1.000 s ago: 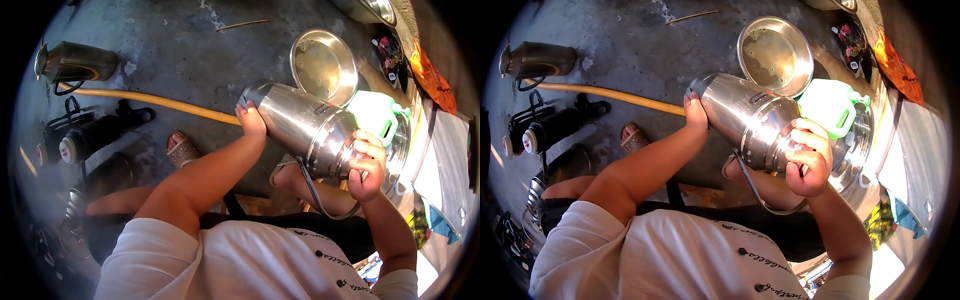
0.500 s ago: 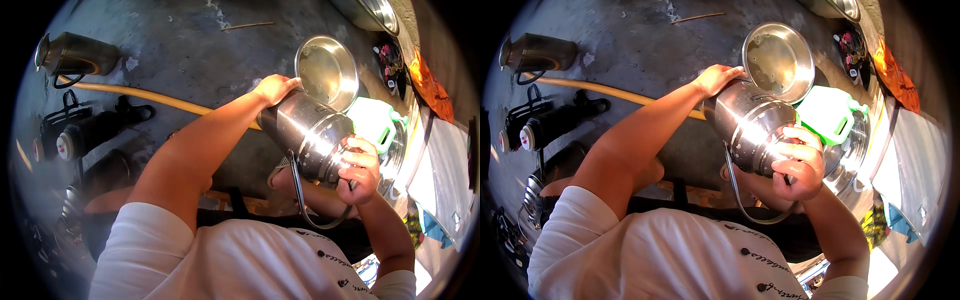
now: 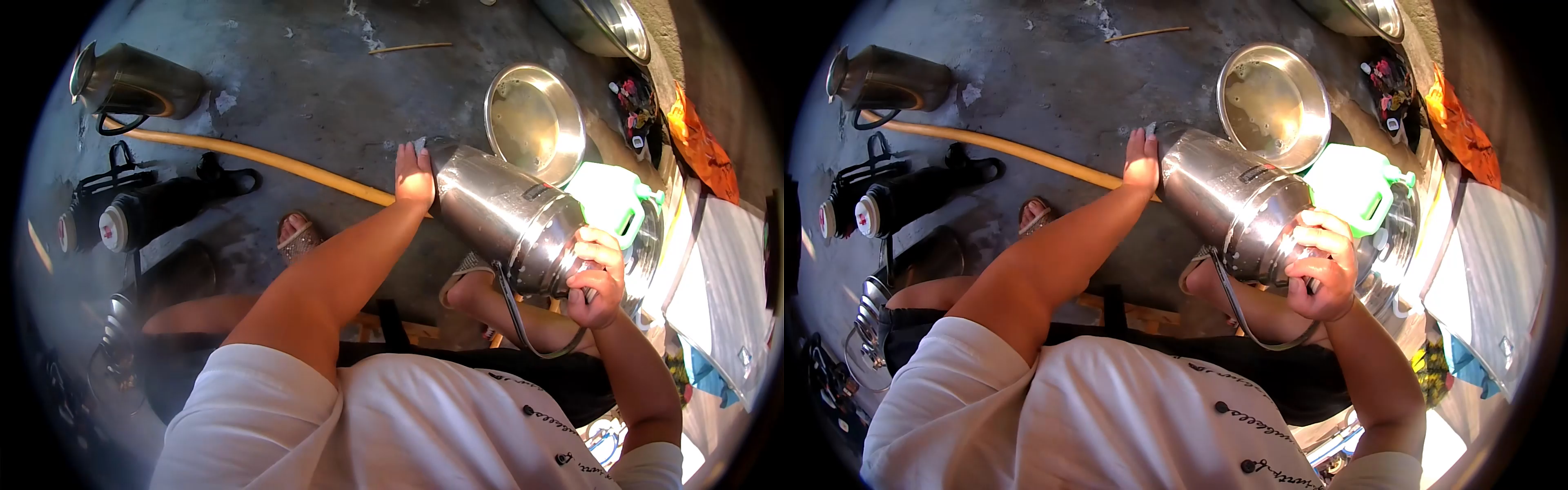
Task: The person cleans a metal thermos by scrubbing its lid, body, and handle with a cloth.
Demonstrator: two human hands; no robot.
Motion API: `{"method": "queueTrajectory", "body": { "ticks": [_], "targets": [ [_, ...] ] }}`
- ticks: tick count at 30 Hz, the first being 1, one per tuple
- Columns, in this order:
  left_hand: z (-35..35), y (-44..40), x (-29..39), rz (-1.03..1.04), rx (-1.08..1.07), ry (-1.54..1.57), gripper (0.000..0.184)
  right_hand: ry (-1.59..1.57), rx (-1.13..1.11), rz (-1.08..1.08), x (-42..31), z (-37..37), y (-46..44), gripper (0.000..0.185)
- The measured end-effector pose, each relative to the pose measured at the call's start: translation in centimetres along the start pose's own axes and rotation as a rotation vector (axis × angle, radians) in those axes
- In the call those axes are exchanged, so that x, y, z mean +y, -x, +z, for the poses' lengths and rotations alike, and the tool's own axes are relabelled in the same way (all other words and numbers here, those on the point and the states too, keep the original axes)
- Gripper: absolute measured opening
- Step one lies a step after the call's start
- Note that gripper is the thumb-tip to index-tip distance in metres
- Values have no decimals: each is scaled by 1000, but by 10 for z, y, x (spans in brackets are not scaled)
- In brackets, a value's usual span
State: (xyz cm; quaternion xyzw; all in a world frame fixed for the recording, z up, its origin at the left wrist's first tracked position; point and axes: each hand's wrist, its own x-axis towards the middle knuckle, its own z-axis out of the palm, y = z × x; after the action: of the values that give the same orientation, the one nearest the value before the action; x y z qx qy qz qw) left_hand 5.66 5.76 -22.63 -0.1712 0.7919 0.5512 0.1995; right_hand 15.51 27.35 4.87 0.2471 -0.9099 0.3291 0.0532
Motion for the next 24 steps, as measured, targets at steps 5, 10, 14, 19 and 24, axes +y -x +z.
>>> {"method": "queueTrajectory", "body": {
  "ticks": [5, 10, 14, 19, 24],
  "targets": [
    [12, 50, 16, -185, 80, 201, 69, -25, 17, 8, -4, 5, 7, 16],
    [31, 49, 11, -447, 150, 439, 75, -87, 52, 7, -3, 8, 6, 16],
    [31, 16, -4, -446, 140, 310, 78, -81, 48, 5, -7, 10, 4, 15],
    [10, 8, 20, -259, 51, 186, 73, -41, 53, 2, -5, 9, 6, 13],
    [-1, -25, 32, 105, -194, -32, 63, -7, 29, 14, -4, 5, 5, 13]
  ]
}}
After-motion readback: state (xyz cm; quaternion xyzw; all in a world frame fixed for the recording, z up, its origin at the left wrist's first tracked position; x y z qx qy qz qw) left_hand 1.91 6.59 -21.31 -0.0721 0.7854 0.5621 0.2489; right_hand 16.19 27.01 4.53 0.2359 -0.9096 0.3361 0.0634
